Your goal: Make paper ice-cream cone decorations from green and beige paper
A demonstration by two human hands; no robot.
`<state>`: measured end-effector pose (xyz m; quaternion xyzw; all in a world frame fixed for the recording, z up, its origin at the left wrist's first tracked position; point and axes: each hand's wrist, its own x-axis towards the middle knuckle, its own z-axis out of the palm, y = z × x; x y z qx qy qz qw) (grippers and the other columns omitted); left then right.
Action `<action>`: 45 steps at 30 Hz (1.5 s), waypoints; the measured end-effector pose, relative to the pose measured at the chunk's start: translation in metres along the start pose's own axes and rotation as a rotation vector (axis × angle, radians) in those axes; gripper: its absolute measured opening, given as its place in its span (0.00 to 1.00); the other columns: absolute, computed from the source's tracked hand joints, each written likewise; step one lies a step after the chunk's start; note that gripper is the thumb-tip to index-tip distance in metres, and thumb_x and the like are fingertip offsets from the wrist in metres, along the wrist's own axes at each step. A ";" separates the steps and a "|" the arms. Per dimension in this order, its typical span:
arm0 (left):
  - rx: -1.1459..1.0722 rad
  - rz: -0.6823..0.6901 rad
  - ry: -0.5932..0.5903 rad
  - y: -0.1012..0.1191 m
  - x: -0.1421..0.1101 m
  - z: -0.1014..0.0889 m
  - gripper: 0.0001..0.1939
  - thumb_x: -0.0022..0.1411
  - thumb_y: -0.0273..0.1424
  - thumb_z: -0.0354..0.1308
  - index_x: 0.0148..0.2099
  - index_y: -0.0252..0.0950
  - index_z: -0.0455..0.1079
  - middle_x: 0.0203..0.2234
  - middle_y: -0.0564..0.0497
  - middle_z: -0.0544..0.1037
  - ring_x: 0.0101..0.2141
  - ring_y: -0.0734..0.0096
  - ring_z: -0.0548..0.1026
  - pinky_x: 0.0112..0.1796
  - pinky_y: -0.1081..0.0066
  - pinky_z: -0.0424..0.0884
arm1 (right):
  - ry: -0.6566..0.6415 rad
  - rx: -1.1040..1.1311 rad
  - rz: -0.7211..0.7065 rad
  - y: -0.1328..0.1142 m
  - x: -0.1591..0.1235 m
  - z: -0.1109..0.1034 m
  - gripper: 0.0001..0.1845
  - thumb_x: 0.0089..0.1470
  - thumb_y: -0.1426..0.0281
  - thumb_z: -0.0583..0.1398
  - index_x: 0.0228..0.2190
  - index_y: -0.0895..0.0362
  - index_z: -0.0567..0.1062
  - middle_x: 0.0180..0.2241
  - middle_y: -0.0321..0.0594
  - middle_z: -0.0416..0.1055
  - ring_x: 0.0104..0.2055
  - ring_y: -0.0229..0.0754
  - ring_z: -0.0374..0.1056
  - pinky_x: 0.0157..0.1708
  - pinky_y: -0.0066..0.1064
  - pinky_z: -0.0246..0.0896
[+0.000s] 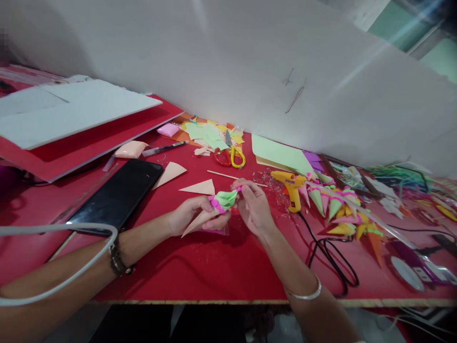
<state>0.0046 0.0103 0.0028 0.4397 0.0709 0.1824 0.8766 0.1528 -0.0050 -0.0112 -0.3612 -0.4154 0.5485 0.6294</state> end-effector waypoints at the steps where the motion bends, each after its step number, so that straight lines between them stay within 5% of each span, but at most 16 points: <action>1: 0.014 -0.001 0.006 0.000 0.000 0.000 0.09 0.46 0.31 0.45 0.18 0.33 0.59 0.11 0.54 0.54 0.15 0.76 0.51 0.24 0.71 0.54 | -0.007 0.011 -0.002 0.000 0.000 0.000 0.04 0.42 0.66 0.60 0.23 0.54 0.73 0.28 0.32 0.67 0.22 0.28 0.57 0.20 0.20 0.56; 40: 0.132 -0.026 -0.003 -0.006 0.001 -0.011 0.09 0.47 0.31 0.45 0.18 0.33 0.56 0.12 0.54 0.54 0.17 0.77 0.53 0.23 0.72 0.53 | -0.054 0.058 -0.011 0.000 -0.001 0.000 0.04 0.44 0.68 0.59 0.26 0.53 0.74 0.27 0.32 0.65 0.26 0.29 0.57 0.25 0.21 0.54; 43: 0.117 0.057 0.097 -0.008 0.003 -0.011 0.05 0.46 0.29 0.48 0.24 0.32 0.60 0.13 0.55 0.58 0.17 0.79 0.55 0.23 0.74 0.55 | -0.040 0.065 0.017 -0.002 0.000 0.000 0.10 0.47 0.64 0.56 0.34 0.52 0.72 0.28 0.32 0.64 0.25 0.30 0.57 0.25 0.23 0.54; 45: 0.127 0.170 0.306 -0.010 0.004 -0.011 0.05 0.47 0.27 0.49 0.31 0.33 0.62 0.18 0.56 0.62 0.19 0.79 0.59 0.24 0.76 0.58 | -0.002 0.052 0.035 -0.002 0.002 -0.002 0.11 0.49 0.63 0.54 0.34 0.52 0.72 0.27 0.32 0.63 0.25 0.30 0.57 0.25 0.23 0.54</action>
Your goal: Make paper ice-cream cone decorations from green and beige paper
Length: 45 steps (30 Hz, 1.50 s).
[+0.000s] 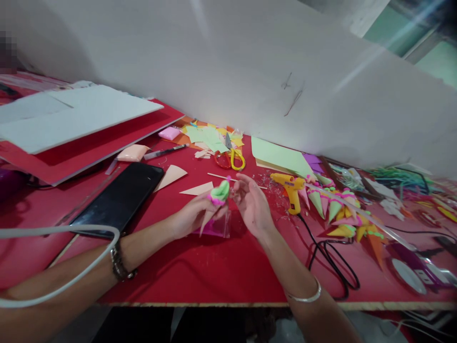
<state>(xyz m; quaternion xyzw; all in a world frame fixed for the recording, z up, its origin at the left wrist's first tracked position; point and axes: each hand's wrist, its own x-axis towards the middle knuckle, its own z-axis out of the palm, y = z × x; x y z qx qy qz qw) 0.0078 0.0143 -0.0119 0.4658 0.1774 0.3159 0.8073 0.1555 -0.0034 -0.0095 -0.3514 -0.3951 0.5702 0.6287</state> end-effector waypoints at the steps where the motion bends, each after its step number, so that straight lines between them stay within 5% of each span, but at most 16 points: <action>1: 0.035 0.059 0.127 -0.001 0.000 0.001 0.07 0.48 0.27 0.50 0.34 0.34 0.62 0.21 0.55 0.65 0.21 0.79 0.61 0.25 0.77 0.59 | 0.021 -0.015 0.012 0.001 0.001 -0.001 0.11 0.49 0.63 0.54 0.34 0.53 0.72 0.27 0.32 0.63 0.25 0.30 0.57 0.25 0.23 0.54; 3: 0.175 0.150 0.323 -0.001 0.000 0.002 0.09 0.52 0.29 0.51 0.38 0.35 0.62 0.30 0.53 0.68 0.28 0.77 0.65 0.29 0.77 0.63 | 0.049 -0.074 0.050 0.003 0.002 -0.002 0.09 0.49 0.64 0.55 0.32 0.54 0.72 0.26 0.32 0.63 0.24 0.29 0.56 0.26 0.23 0.54; 6: 0.388 0.219 0.416 0.000 -0.001 0.004 0.15 0.55 0.33 0.51 0.46 0.37 0.60 0.38 0.51 0.68 0.35 0.74 0.67 0.35 0.76 0.64 | 0.009 -0.195 0.126 0.009 0.001 -0.001 0.07 0.47 0.67 0.57 0.30 0.55 0.72 0.26 0.33 0.65 0.27 0.31 0.59 0.28 0.24 0.56; 12: 0.455 0.261 0.420 -0.001 -0.004 0.002 0.24 0.57 0.37 0.49 0.55 0.41 0.51 0.44 0.50 0.67 0.43 0.72 0.65 0.45 0.73 0.61 | -0.277 -0.488 0.057 0.004 -0.010 0.012 0.16 0.46 0.71 0.57 0.40 0.53 0.67 0.40 0.37 0.66 0.39 0.36 0.63 0.42 0.31 0.57; 17: 0.424 0.250 0.316 0.000 -0.004 0.000 0.24 0.59 0.36 0.48 0.57 0.42 0.48 0.50 0.48 0.64 0.43 0.73 0.65 0.46 0.70 0.61 | -0.366 -0.746 -0.059 -0.002 -0.013 0.016 0.15 0.46 0.72 0.57 0.39 0.55 0.70 0.38 0.39 0.68 0.41 0.40 0.63 0.44 0.35 0.56; 26: 0.387 0.219 0.148 -0.001 -0.005 -0.006 0.31 0.56 0.35 0.51 0.59 0.42 0.42 0.55 0.44 0.55 0.53 0.64 0.56 0.52 0.64 0.54 | -0.312 -0.484 0.169 0.002 -0.004 0.009 0.14 0.43 0.67 0.60 0.35 0.58 0.73 0.31 0.38 0.71 0.34 0.39 0.65 0.37 0.33 0.59; 37: 0.676 0.383 0.156 -0.002 0.001 -0.019 0.28 0.59 0.33 0.46 0.59 0.41 0.40 0.53 0.43 0.55 0.53 0.62 0.55 0.52 0.57 0.50 | -0.092 -0.218 0.062 -0.005 0.003 -0.009 0.11 0.43 0.64 0.60 0.29 0.59 0.72 0.20 0.34 0.69 0.21 0.32 0.60 0.23 0.24 0.53; 45: 0.927 0.304 0.096 -0.004 -0.001 -0.017 0.27 0.59 0.34 0.46 0.59 0.39 0.42 0.50 0.44 0.59 0.52 0.62 0.57 0.52 0.59 0.52 | 0.023 -0.362 -0.008 -0.049 -0.046 -0.009 0.10 0.45 0.64 0.59 0.29 0.58 0.72 0.17 0.34 0.68 0.18 0.31 0.57 0.18 0.23 0.51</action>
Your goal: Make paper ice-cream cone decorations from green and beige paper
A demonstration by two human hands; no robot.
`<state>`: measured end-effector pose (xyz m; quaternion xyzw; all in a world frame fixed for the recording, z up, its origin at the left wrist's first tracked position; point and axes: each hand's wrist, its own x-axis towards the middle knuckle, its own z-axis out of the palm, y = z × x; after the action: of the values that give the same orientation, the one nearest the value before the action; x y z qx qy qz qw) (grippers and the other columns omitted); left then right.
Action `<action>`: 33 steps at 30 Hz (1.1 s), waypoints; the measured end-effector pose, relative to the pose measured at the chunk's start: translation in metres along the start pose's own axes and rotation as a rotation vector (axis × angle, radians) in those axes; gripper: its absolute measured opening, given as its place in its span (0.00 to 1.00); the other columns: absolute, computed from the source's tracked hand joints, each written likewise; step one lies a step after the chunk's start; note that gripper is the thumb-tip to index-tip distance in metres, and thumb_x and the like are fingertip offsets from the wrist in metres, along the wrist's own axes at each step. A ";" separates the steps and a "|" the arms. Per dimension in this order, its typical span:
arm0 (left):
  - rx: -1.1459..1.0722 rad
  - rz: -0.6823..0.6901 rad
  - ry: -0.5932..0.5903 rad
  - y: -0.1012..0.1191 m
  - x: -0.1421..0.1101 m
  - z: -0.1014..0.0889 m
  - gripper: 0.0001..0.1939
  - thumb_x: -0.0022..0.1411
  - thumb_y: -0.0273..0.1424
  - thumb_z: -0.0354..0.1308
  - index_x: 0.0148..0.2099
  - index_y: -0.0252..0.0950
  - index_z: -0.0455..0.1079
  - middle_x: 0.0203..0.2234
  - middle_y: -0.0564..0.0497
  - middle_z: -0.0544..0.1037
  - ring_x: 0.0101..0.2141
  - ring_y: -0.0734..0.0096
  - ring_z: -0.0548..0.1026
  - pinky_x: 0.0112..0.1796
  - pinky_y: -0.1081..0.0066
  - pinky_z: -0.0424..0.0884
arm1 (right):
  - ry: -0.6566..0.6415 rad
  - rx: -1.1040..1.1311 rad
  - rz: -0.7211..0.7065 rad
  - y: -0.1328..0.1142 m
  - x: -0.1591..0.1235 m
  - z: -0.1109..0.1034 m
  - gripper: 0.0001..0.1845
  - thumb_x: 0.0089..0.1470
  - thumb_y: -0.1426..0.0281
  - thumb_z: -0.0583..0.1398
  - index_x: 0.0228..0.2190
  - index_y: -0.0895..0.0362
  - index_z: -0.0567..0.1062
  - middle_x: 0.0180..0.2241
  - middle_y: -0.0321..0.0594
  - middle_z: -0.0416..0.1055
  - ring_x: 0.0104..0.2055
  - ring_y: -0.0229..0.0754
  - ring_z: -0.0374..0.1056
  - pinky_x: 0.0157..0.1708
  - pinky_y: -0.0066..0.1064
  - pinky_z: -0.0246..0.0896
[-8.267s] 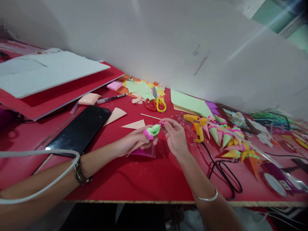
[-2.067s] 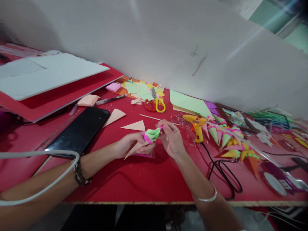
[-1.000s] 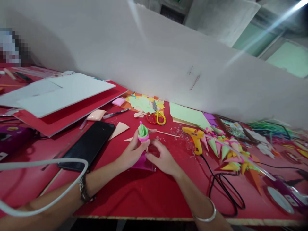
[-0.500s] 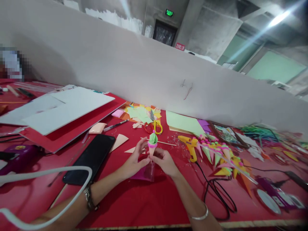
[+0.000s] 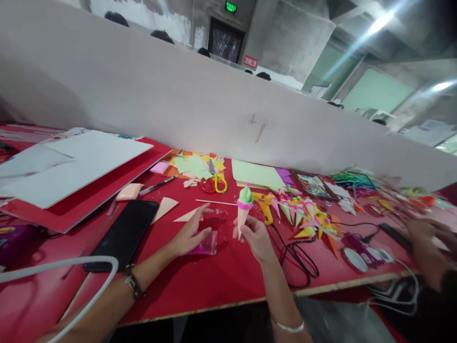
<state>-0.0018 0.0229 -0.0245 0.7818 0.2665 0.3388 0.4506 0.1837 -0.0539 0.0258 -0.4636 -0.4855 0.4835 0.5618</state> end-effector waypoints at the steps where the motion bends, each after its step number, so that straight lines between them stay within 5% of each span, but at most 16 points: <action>1: 0.010 -0.003 0.002 -0.001 0.000 0.000 0.27 0.59 0.34 0.45 0.58 0.39 0.42 0.50 0.44 0.60 0.51 0.62 0.57 0.52 0.59 0.52 | 0.023 -0.031 -0.006 -0.006 -0.011 -0.004 0.10 0.45 0.65 0.59 0.29 0.58 0.72 0.17 0.35 0.68 0.18 0.31 0.58 0.18 0.23 0.51; 6: 0.061 0.016 -0.018 -0.001 0.004 0.002 0.26 0.58 0.33 0.45 0.58 0.39 0.44 0.47 0.45 0.62 0.50 0.63 0.60 0.51 0.59 0.54 | 0.272 -0.103 -0.153 -0.034 -0.071 -0.032 0.12 0.43 0.62 0.59 0.29 0.57 0.72 0.16 0.36 0.67 0.16 0.32 0.56 0.14 0.24 0.47; 13: 0.129 -0.019 -0.013 0.002 0.000 0.003 0.27 0.58 0.33 0.44 0.58 0.36 0.43 0.47 0.45 0.62 0.49 0.63 0.60 0.51 0.59 0.54 | 0.960 -0.146 -0.634 -0.090 -0.120 -0.102 0.08 0.41 0.64 0.59 0.26 0.55 0.70 0.14 0.30 0.60 0.13 0.30 0.49 0.16 0.27 0.45; 16: 0.147 -0.041 0.001 0.002 -0.005 0.001 0.27 0.58 0.34 0.44 0.59 0.36 0.41 0.46 0.44 0.62 0.48 0.64 0.61 0.50 0.60 0.56 | 1.211 -0.241 -0.630 -0.089 -0.124 -0.143 0.02 0.42 0.68 0.57 0.21 0.54 0.68 0.17 0.33 0.61 0.16 0.32 0.53 0.16 0.28 0.42; 19: 0.172 -0.053 0.010 0.002 -0.010 -0.002 0.26 0.59 0.34 0.44 0.58 0.37 0.42 0.46 0.45 0.61 0.48 0.65 0.61 0.50 0.60 0.56 | 1.349 -0.402 -0.396 -0.064 -0.117 -0.177 0.09 0.43 0.63 0.54 0.18 0.55 0.64 0.17 0.32 0.60 0.16 0.31 0.52 0.17 0.28 0.47; 24: 0.194 -0.071 0.004 0.000 -0.013 -0.004 0.27 0.59 0.35 0.44 0.59 0.39 0.40 0.48 0.44 0.60 0.50 0.62 0.59 0.50 0.56 0.54 | 1.126 -0.513 -0.049 -0.014 -0.083 -0.201 0.13 0.32 0.63 0.60 0.23 0.60 0.69 0.15 0.35 0.65 0.17 0.37 0.60 0.19 0.32 0.56; 33: 0.231 -0.096 -0.004 -0.002 -0.014 -0.003 0.28 0.59 0.35 0.43 0.60 0.39 0.39 0.49 0.44 0.60 0.51 0.61 0.59 0.51 0.57 0.54 | 0.924 -0.783 -0.026 0.001 -0.021 -0.202 0.07 0.35 0.67 0.58 0.21 0.59 0.71 0.13 0.36 0.65 0.14 0.37 0.59 0.18 0.31 0.54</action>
<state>-0.0127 0.0154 -0.0292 0.8155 0.3399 0.2823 0.3739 0.3827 -0.0849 0.0029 -0.7919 -0.3386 0.0109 0.5080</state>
